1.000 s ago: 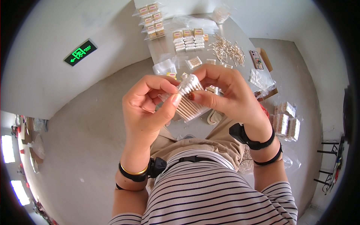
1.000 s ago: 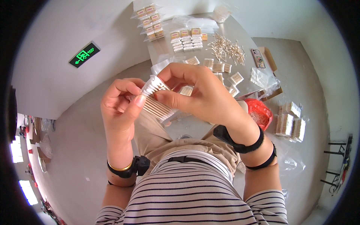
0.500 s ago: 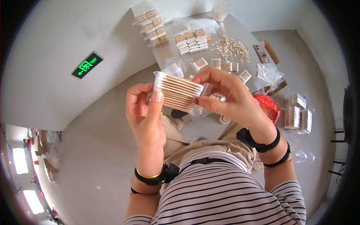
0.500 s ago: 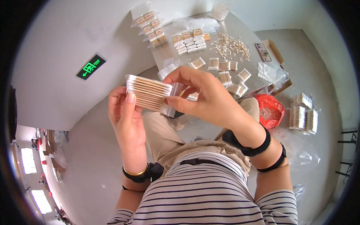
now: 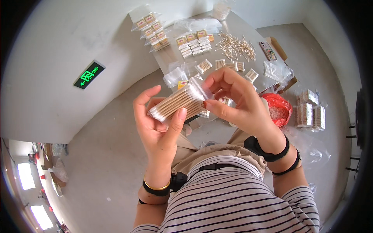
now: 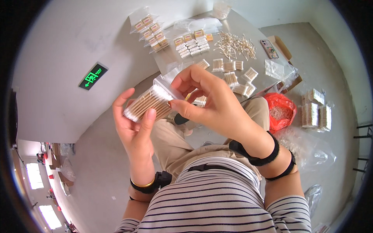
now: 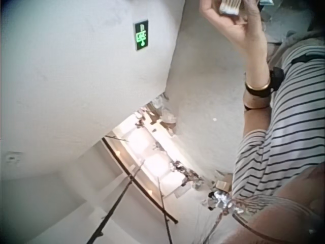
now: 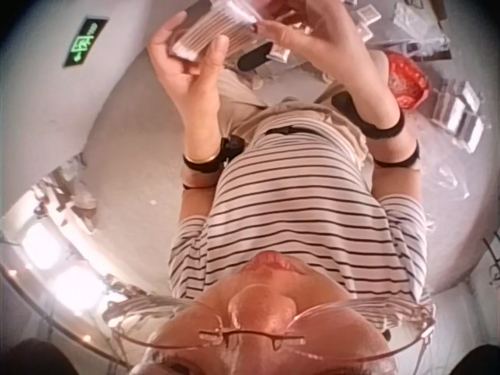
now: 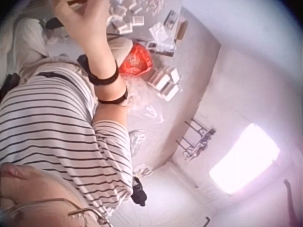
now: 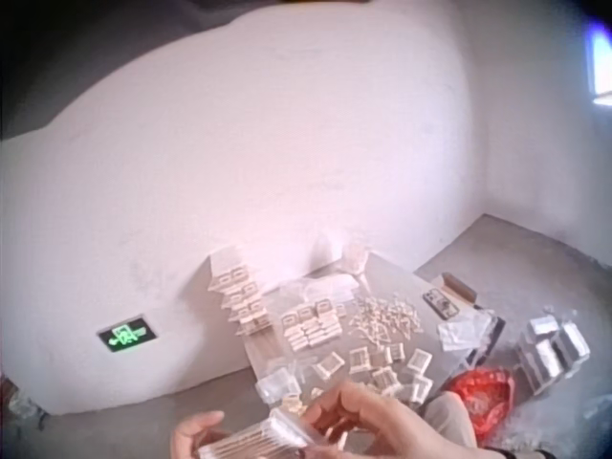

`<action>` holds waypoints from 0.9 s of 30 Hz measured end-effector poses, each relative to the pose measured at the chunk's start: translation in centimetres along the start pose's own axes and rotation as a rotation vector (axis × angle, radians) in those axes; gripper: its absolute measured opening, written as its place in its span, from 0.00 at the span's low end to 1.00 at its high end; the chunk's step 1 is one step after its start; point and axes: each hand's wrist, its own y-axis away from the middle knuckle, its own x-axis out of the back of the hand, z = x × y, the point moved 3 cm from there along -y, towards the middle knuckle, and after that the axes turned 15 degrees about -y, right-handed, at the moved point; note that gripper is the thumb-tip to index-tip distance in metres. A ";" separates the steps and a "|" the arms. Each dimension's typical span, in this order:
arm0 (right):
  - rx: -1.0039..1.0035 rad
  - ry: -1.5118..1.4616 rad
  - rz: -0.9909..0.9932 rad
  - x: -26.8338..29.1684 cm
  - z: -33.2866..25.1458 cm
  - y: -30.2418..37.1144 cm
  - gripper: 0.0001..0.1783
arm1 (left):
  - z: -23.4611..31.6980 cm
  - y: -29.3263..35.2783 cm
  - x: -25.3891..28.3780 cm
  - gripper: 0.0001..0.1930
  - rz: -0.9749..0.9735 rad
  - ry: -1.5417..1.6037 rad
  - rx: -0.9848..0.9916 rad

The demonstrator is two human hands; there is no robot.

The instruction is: The person sits at a table and repeatedly packs cotton swabs into small plastic bags. They pick up a bundle of swabs, insert them into a bag, and seal it before placing it on the table. The process is repeated for multiple units.

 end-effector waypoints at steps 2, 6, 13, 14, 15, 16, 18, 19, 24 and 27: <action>-0.034 -0.017 0.024 -0.1 0.0 0.1 0.14 | 0.4 0.2 -0.5 0.28 -0.005 -0.002 0.005; -0.035 -0.009 0.059 0.1 0.2 0.1 0.13 | -0.2 0.4 -0.9 0.21 -0.052 0.006 0.049; -0.049 0.065 0.028 0.0 -0.4 0.1 0.12 | -1.0 0.5 -1.2 0.19 -0.086 0.007 0.104; -0.031 0.083 0.032 -0.1 -0.4 0.0 0.12 | -1.1 0.6 -1.3 0.19 -0.095 -0.005 0.109; -0.014 0.102 0.033 -0.2 -0.3 0.0 0.12 | -1.1 0.6 -1.4 0.19 -0.105 0.011 0.113; -0.013 0.111 0.034 -0.2 -0.4 0.0 0.11 | -1.1 0.6 -1.6 0.19 -0.115 0.027 0.117; -0.012 0.132 0.036 -0.3 -0.5 0.0 0.11 | -1.3 0.6 -1.8 0.19 -0.137 0.048 0.121; -0.009 0.140 0.032 -0.4 -0.4 0.0 0.11 | -1.4 0.6 -1.9 0.19 -0.149 0.052 0.119; 0.029 0.215 0.008 -0.9 -0.3 0.0 0.11 | -1.1 0.7 -1.7 0.17 -0.213 -0.032 0.110; 0.041 0.225 0.030 -1.0 -0.3 0.1 0.11 | -1.2 0.8 -1.3 0.16 -0.238 -0.062 0.093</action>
